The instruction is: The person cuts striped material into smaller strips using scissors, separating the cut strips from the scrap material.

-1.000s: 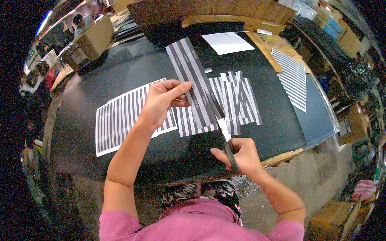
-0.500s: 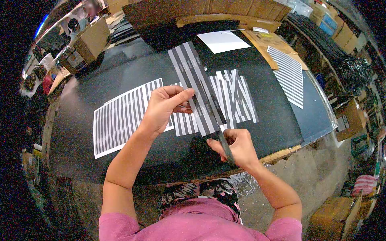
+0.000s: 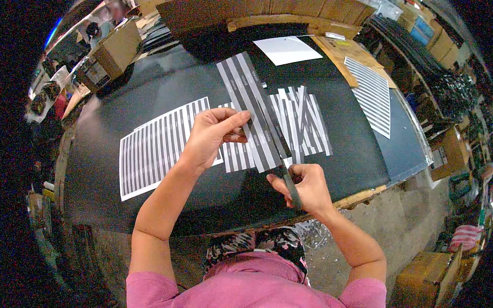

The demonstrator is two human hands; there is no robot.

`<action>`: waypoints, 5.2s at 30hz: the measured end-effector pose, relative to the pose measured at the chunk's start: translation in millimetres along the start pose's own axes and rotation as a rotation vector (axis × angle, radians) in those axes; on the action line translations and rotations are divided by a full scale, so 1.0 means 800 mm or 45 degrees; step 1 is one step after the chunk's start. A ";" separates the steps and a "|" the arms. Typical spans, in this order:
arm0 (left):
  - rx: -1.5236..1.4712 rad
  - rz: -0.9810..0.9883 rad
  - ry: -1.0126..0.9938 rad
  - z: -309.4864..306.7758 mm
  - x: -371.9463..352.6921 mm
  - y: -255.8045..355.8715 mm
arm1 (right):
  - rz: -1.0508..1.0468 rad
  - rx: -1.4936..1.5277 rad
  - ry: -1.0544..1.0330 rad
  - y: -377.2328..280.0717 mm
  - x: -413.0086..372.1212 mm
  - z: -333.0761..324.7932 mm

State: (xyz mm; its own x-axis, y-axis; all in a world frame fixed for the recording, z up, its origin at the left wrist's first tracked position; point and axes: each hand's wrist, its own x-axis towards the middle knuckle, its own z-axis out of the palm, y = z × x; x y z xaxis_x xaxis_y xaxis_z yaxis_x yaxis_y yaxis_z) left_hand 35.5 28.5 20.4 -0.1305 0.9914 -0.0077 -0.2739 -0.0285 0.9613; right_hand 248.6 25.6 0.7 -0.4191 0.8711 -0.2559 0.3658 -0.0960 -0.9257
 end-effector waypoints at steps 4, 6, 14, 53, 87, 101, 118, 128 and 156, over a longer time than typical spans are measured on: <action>-0.003 -0.008 0.006 0.000 0.001 -0.002 | 0.025 -0.029 -0.005 0.002 0.001 -0.002; -0.009 -0.011 0.007 0.000 0.001 -0.002 | 0.017 -0.045 -0.005 0.006 0.002 -0.004; -0.001 -0.025 0.008 0.001 0.001 -0.002 | 0.026 -0.055 0.006 0.004 0.002 -0.004; 0.471 0.390 0.188 -0.008 0.012 -0.018 | 0.228 0.264 -0.341 0.005 0.005 -0.016; -0.114 -0.395 -0.085 -0.009 0.009 -0.018 | 0.195 0.381 -0.506 0.012 0.012 -0.018; 0.001 -0.182 -0.079 0.018 -0.009 -0.029 | 0.013 0.286 -0.243 0.032 0.015 -0.016; 0.002 -0.122 -0.095 0.025 -0.015 -0.024 | -0.229 -0.016 -0.009 0.046 0.014 -0.012; -0.033 -0.143 -0.111 0.021 -0.012 -0.026 | -0.209 0.144 0.024 0.035 0.008 -0.007; -0.034 -0.132 -0.136 0.019 -0.012 -0.022 | -0.049 0.208 0.032 0.028 0.004 -0.010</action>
State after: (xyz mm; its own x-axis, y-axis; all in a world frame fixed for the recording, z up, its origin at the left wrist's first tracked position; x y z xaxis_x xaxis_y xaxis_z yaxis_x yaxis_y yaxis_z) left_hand 56.4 21.5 7.6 0.0016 0.9971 -0.0759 -0.3062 0.0727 0.9492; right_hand 262.3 30.4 -19.0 -0.4084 0.8873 -0.2142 0.2093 -0.1374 -0.9681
